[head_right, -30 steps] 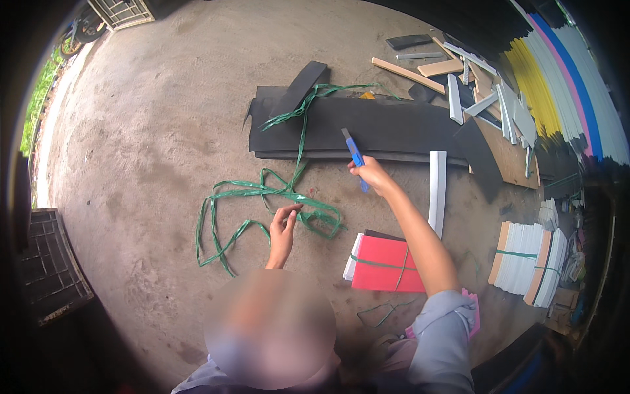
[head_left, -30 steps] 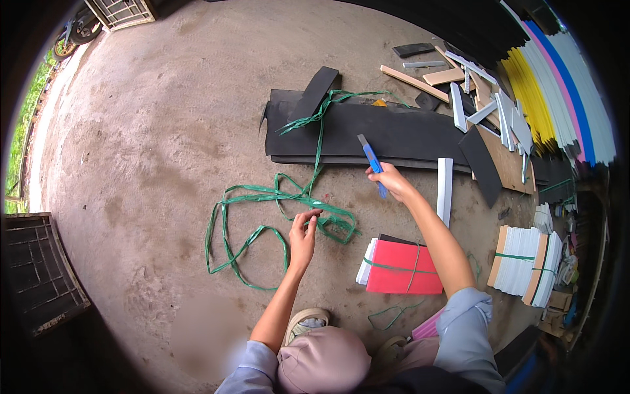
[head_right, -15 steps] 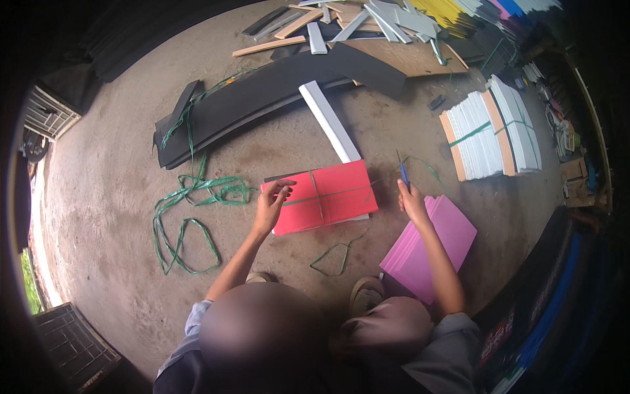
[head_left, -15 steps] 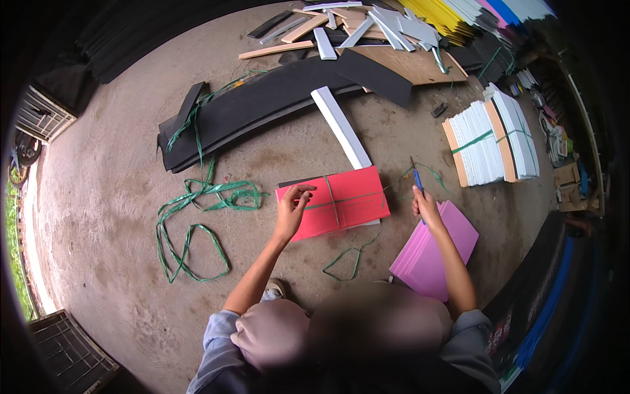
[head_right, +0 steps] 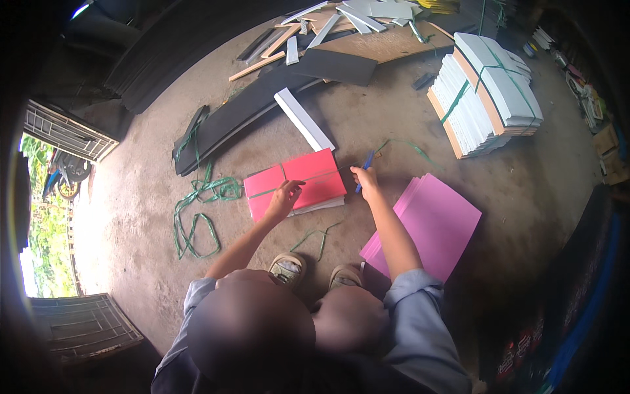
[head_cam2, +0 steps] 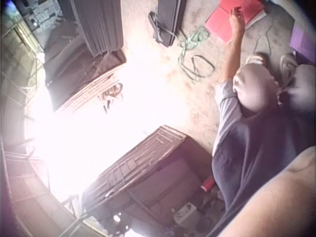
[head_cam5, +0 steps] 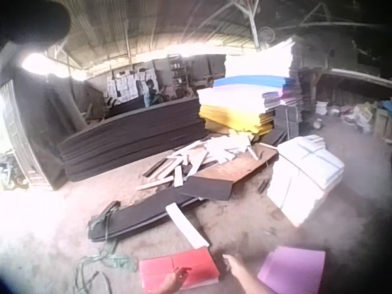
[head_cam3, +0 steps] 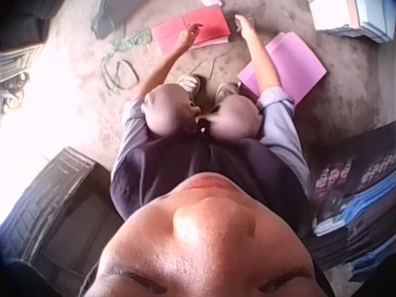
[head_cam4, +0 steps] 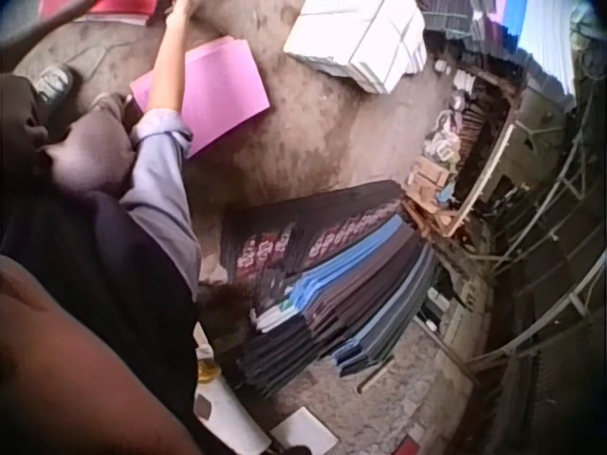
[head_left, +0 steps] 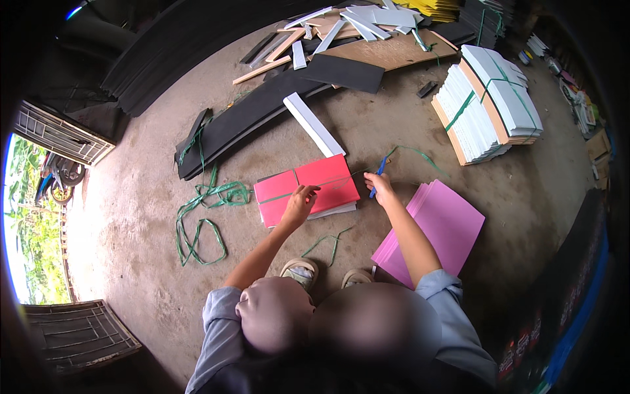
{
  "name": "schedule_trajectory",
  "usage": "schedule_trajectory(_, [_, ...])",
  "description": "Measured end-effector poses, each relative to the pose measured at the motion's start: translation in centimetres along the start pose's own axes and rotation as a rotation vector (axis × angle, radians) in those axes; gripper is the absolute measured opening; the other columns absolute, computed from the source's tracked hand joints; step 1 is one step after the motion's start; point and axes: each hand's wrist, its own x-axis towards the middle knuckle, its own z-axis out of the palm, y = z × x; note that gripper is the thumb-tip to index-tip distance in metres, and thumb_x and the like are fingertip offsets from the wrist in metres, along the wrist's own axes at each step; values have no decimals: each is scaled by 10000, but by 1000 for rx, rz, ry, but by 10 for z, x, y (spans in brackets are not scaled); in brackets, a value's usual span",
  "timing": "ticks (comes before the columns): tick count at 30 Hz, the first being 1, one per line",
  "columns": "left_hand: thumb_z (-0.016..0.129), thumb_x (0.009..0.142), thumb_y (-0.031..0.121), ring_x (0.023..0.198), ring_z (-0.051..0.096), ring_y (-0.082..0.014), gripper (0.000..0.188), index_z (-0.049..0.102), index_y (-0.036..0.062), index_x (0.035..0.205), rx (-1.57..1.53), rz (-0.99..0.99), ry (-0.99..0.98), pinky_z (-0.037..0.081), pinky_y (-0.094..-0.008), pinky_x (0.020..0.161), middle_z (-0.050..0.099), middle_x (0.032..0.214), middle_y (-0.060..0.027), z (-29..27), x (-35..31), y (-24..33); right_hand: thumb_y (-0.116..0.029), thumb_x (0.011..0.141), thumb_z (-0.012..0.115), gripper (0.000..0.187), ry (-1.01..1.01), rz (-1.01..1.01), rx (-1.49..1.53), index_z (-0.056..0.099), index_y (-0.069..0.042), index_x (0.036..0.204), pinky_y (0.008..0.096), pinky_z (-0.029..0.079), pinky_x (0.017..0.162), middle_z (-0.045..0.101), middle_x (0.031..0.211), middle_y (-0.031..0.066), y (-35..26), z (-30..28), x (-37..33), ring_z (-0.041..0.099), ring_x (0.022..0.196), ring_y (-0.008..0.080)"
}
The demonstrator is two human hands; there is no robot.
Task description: The person stacks pink foam sheets, wraps a green plastic strap around the stack, and ties it securely. They then move the completed bundle aside and repeat the process with another stack of pink sheets.
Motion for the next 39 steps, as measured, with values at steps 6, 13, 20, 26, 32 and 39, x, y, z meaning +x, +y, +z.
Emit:
schedule_trajectory(6, [353,921,322,851,598,-245,449,517,-79,1040,-873,-723,-346,513,-336,748,574,964,-176,35,53,11,-72,768,578,114,78,54,542,532,-9,850,357,454,728,582,870,92,-24,9,11,594,821,226])
schedule_trajectory(13, [409,898,338,916,582,-243,439,495,-70,1037,-920,-933,-485,497,-335,805,570,1002,-183,59,95,20,92,761,502,251,158,33,751,336,-93,797,430,512,751,560,837,152,-11,36,-73,604,794,293])
schedule_trajectory(20, [488,874,257,698,637,-223,302,593,-26,865,-1052,-945,-391,528,-297,577,629,780,-122,88,99,0,-32,784,562,188,152,65,605,390,-88,832,397,517,710,549,849,125,24,37,-98,586,709,264])
schedule_trajectory(26, [428,883,269,598,616,-261,350,635,20,752,-232,-378,-327,475,-373,587,606,640,-150,67,63,3,-380,857,489,351,363,59,61,515,-32,901,249,462,503,497,719,17,-4,-38,-138,520,541,127])
schedule_trajectory(32, [402,887,259,639,585,-358,301,570,40,768,-90,-221,-157,457,-424,605,590,665,-182,58,31,5,-279,879,473,277,-4,-346,-701,480,-31,1003,345,413,442,492,547,104,-42,7,-150,527,457,220])
schedule_trajectory(39, [368,902,255,544,605,-232,291,538,47,789,-79,-223,-194,454,-340,525,560,569,-112,59,33,3,-285,877,467,280,161,-606,-1181,466,-16,951,407,376,346,484,440,159,6,26,-125,523,413,349])
